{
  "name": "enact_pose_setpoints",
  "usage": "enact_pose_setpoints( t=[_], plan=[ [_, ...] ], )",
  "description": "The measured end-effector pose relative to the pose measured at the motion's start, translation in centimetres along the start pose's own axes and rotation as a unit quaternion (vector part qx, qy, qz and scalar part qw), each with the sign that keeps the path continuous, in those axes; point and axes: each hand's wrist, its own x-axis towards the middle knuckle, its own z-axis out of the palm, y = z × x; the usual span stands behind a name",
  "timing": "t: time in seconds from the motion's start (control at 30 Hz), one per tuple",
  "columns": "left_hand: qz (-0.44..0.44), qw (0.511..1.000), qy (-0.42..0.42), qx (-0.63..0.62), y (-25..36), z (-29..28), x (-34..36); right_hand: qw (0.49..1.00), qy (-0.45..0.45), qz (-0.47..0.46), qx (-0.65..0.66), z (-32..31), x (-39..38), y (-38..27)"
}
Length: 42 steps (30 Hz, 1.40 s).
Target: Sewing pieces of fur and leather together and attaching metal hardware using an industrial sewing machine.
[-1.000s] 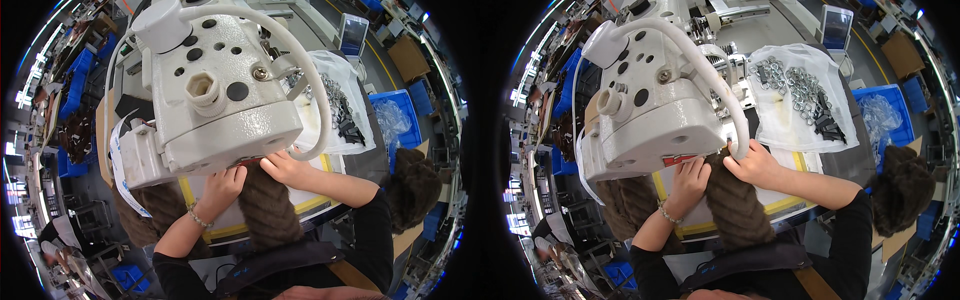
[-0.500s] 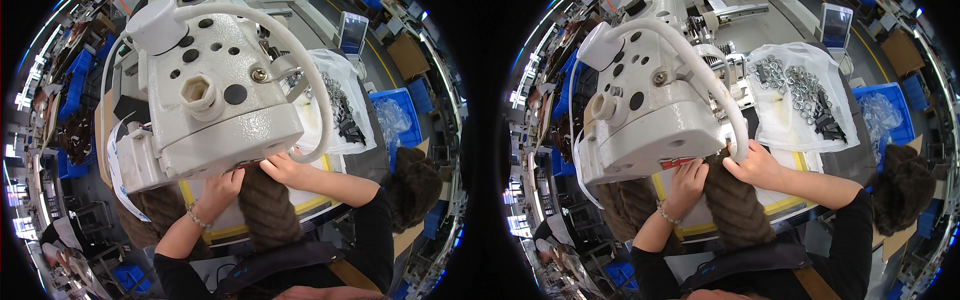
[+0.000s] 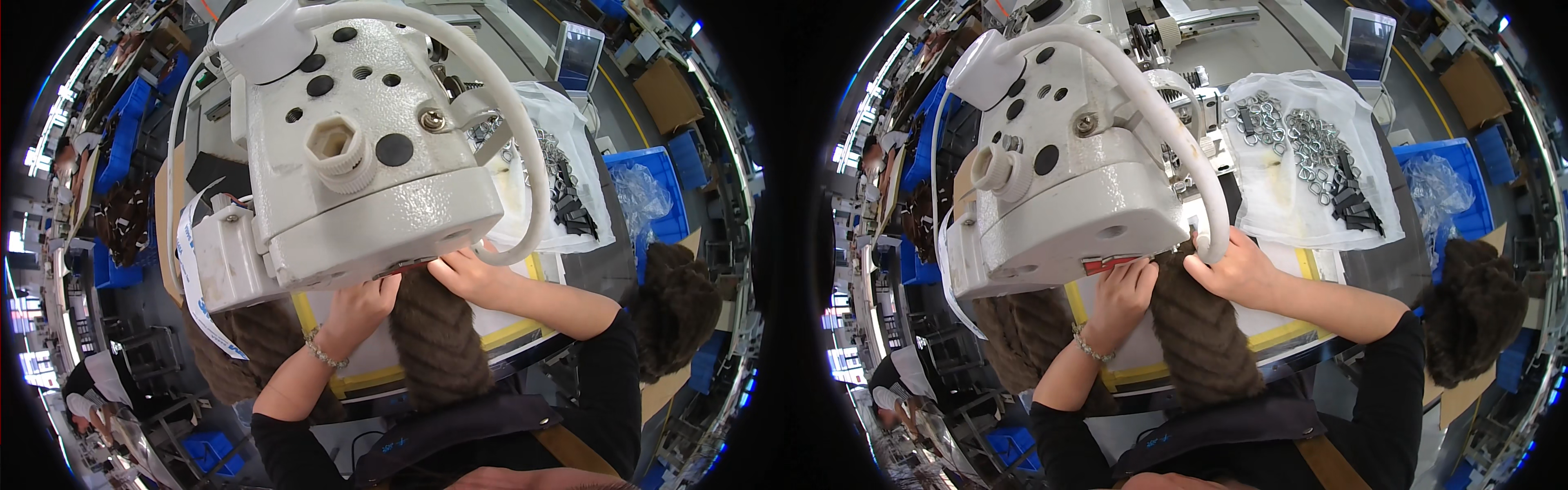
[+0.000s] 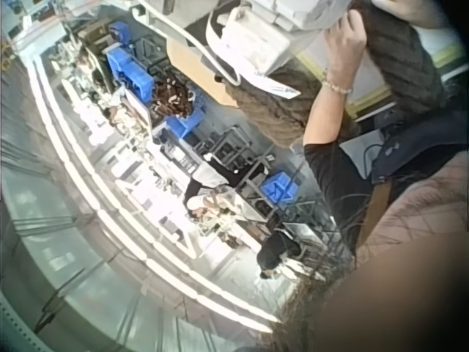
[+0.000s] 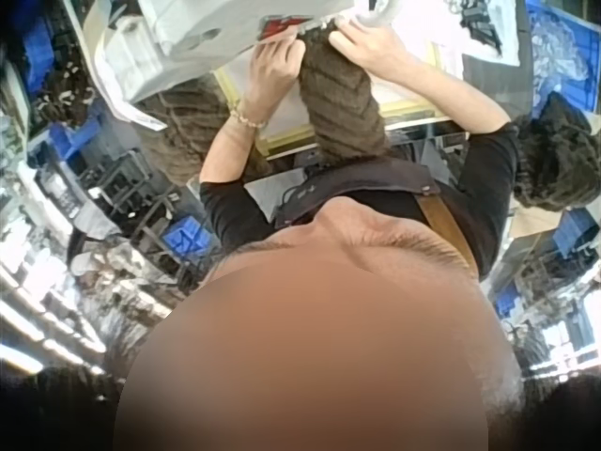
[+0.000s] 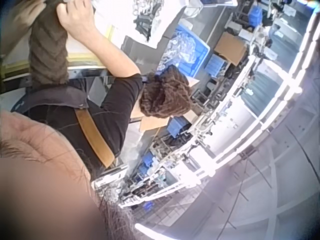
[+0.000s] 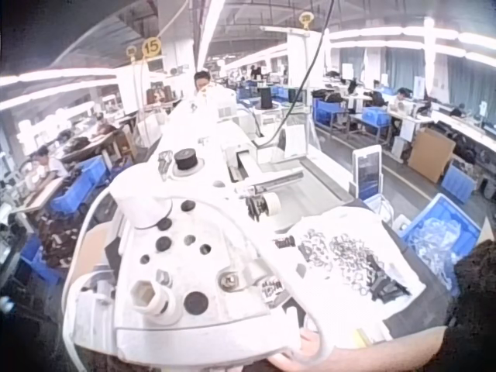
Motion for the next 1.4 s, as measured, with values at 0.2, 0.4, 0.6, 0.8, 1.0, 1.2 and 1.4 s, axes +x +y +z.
enact_pose_setpoints(
  t=[0.2,0.4,0.6,0.8,1.0,1.2,1.4],
  plan=[
    [0.004,1.000,-0.002,0.015,0.0,0.1,0.0,1.000,0.009,-0.002,0.006,0.0,0.2,0.1],
    [0.012,0.999,0.011,0.027,0.0,0.3,0.0,1.000,0.020,-0.007,0.018,0.6,-0.4,0.2],
    [0.016,0.999,0.017,0.027,0.0,0.4,0.1,1.000,-0.007,-0.004,0.018,1.1,-1.1,0.4],
    [0.015,0.999,0.021,0.024,-0.2,0.4,0.2,0.999,0.011,-0.009,0.050,1.7,-1.2,0.8],
    [0.013,1.000,0.004,0.021,-0.2,0.1,0.1,0.998,0.007,0.002,0.056,1.0,-0.9,0.9],
    [0.014,1.000,0.014,0.007,-0.2,0.4,-0.1,0.998,-0.003,0.034,0.055,1.4,-1.0,0.7],
    [0.012,1.000,0.014,0.014,-0.1,0.0,0.1,0.996,-0.004,0.043,0.075,1.1,-0.7,0.8]
  ],
)
